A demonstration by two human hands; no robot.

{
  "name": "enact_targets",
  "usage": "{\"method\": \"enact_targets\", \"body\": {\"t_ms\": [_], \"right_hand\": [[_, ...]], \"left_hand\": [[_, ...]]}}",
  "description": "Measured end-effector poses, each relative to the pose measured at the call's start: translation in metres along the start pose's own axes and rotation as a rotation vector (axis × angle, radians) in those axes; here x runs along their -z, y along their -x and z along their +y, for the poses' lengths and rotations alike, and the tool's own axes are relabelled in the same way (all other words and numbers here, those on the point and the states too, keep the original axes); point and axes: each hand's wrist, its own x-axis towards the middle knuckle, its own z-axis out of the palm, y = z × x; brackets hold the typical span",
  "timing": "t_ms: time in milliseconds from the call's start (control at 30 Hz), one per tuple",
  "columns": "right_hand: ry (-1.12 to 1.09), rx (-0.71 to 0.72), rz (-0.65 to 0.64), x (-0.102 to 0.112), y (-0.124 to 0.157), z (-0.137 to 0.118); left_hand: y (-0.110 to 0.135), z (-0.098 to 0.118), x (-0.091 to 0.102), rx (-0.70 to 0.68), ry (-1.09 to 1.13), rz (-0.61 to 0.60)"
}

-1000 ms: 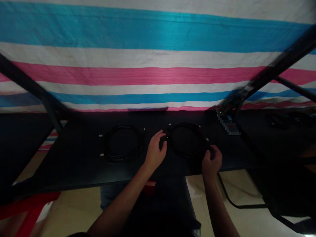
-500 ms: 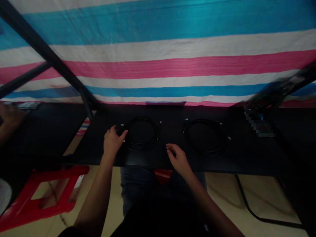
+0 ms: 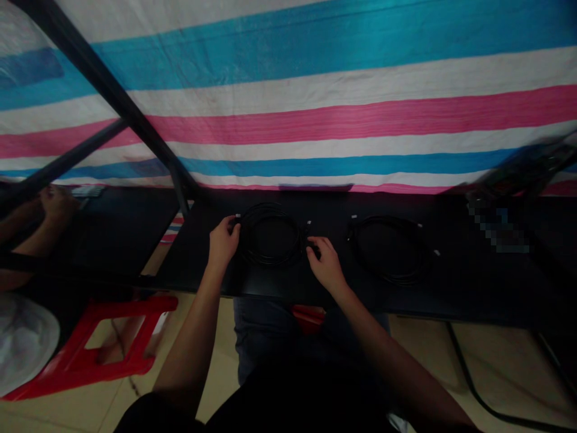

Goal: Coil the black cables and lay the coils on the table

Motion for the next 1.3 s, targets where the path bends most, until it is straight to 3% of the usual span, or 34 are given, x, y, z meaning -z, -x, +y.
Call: {"method": "enact_targets", "body": {"t_ms": [200,467,733,967,1300], "right_hand": [[0.123,0.015,-0.023,-0.021,-0.058,0.005],[0.15,-0.003,-0.043,-0.036,-0.084,0.003],[-0.069,0.047,0.049,-0.012,-0.1,-0.022],[-0.218,0.016,0.035,0.003,-0.106,-0.034],[-0.411,-0.007,0.084,0.053,-0.099,-0.058]], "left_hand": [[0.004,-0.007,-0.011,0.033,0.21,-0.058],[0.006,-0.016,-0.03,0.055,0.197,-0.08],[0.008,-0.015,-0.029,0.022,0.112,-0.067],[-0.006,0.006,-0.033,-0.08,-0.019,-0.088],[-0.022,0.021,-0.03,-0.065,0.013,-0.081]]}}
